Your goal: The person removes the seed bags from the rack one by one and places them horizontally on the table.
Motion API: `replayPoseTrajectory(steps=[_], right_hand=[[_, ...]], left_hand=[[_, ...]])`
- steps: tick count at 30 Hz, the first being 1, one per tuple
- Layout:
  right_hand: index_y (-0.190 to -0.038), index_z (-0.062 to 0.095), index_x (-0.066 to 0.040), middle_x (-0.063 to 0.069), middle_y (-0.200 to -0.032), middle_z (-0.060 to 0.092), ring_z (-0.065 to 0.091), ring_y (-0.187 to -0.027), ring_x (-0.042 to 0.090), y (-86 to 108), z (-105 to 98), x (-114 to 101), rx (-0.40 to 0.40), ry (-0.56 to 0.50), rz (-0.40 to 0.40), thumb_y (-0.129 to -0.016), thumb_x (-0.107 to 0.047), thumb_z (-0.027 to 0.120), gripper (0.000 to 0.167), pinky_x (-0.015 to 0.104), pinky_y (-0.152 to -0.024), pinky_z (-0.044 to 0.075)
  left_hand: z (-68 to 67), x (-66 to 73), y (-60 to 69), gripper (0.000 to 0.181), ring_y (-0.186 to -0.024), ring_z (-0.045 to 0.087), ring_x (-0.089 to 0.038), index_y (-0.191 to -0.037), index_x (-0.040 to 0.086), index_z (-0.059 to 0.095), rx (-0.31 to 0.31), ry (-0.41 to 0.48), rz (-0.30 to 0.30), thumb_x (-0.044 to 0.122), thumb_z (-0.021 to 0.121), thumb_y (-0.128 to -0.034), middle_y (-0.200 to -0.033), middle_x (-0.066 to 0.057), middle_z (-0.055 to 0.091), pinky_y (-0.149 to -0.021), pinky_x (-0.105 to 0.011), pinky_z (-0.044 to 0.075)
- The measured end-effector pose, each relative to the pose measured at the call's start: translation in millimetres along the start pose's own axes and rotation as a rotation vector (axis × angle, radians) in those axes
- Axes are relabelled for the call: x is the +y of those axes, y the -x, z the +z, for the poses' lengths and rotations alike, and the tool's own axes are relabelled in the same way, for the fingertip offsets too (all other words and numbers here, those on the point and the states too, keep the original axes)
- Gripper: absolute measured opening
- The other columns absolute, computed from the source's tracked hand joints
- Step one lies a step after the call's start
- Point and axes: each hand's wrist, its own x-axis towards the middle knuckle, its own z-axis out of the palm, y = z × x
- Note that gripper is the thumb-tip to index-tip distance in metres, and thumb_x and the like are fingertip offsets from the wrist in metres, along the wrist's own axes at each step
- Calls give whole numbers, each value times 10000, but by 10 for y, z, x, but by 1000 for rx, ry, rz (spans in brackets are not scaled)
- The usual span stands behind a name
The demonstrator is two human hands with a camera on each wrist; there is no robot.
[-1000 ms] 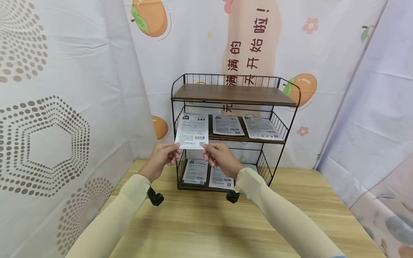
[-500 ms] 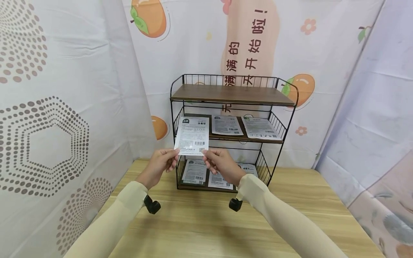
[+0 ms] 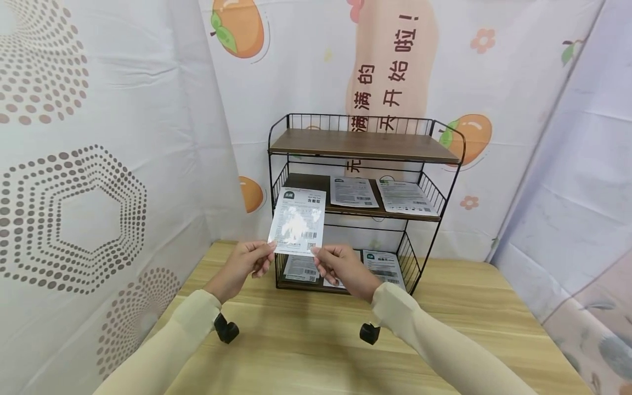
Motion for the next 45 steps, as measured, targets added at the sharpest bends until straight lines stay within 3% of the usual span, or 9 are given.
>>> replayPoseTrajectory(steps=[11,22,28,35,42,45], right_hand=[[-844,632,-8,42,-666,550,398,-489,130,121,41,92,-50,58,-7,-1057,-378,595,429,246,-467,370],[-833,601,70,38,-659,563,403,-496,115,195,133,216,-103,56,-27,-1063,-326,594,458,250,-471,370],[-803,635,8,51,-662,574,419,-485,115,230,194,284,-129,76,-26,-1063,-327,593,427,241,-470,384],[-866,588,143,23,-666,591,422,-484,109,304,207,383,-116,78,8,-1052,-357,605,534,229,-473,392],[-827,621,74,40,-675,592,426,-493,97,340,243,455,-123,57,15,-1057,-325,601,461,212,-460,395],[-835,613,95,42,-679,589,427,-495,93,354,271,482,-127,48,31,-1059,-311,598,464,205,-458,392]], left_hand=[[-18,-155,176,437,-564,474,-105,-846,-29,607,-26,-9,-34,365,639,-1031,-655,-4,562,-515,-209,386],[-57,-261,361,380,-554,470,-104,-820,20,617,-70,-32,-18,313,594,-1061,-659,-2,576,-517,-227,377],[-92,-342,461,385,-543,480,-90,-829,5,609,-88,-30,-50,308,588,-1065,-660,4,587,-505,-201,394],[-88,-412,502,406,-548,467,-95,-846,-37,591,-137,-53,-26,292,557,-1081,-669,15,589,-514,-190,411],[-100,-436,562,417,-544,476,-77,-850,-48,577,-156,-73,-60,296,551,-1084,-664,18,589,-513,-192,382],[-115,-467,594,419,-545,481,-76,-853,-46,576,-155,-76,-75,303,552,-1083,-665,15,591,-516,-194,368]])
